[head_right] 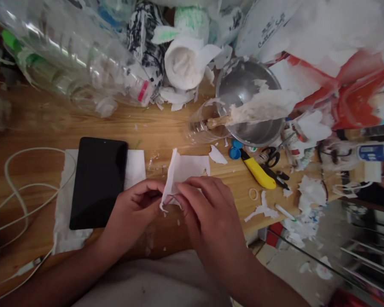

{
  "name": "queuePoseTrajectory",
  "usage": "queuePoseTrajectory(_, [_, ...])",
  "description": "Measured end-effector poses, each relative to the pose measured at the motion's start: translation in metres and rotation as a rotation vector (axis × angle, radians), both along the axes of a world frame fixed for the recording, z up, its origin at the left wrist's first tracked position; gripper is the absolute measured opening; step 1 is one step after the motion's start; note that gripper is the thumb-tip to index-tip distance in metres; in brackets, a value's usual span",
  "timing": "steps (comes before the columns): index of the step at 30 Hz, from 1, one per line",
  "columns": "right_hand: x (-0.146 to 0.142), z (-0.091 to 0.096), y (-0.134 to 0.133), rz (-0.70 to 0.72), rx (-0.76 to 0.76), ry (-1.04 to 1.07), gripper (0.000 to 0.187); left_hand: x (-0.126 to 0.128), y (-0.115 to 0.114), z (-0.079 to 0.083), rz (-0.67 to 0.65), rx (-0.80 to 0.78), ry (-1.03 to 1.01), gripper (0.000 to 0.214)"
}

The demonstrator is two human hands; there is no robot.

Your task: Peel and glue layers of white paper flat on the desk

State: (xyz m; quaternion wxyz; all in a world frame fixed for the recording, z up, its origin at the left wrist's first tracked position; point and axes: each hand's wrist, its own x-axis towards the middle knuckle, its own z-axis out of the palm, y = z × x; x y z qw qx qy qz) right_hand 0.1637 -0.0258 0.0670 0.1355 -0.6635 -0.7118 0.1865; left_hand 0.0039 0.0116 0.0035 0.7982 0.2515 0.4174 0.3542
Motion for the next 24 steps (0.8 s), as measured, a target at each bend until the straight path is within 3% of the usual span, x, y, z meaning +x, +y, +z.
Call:
queuePoseTrajectory(3, [-0.007,-0.004,-0.001,-0.159,-0.067,0.188,0.018,-0.001,0.004,0.0,-0.008,-0.056,-0.089,0.018])
queuePoseTrajectory(7, [-0.012,-0.006,-0.001,-0.219,-0.073,0.345,0.013,0.0,0.006,0.0,-0.025,-0.083,-0.149,0.02])
queuePoseTrajectory(24, [-0.018,-0.005,0.007,-0.265,-0.097,0.427,0.012,-0.001,0.003,-0.002,-0.058,-0.075,-0.104,0.017])
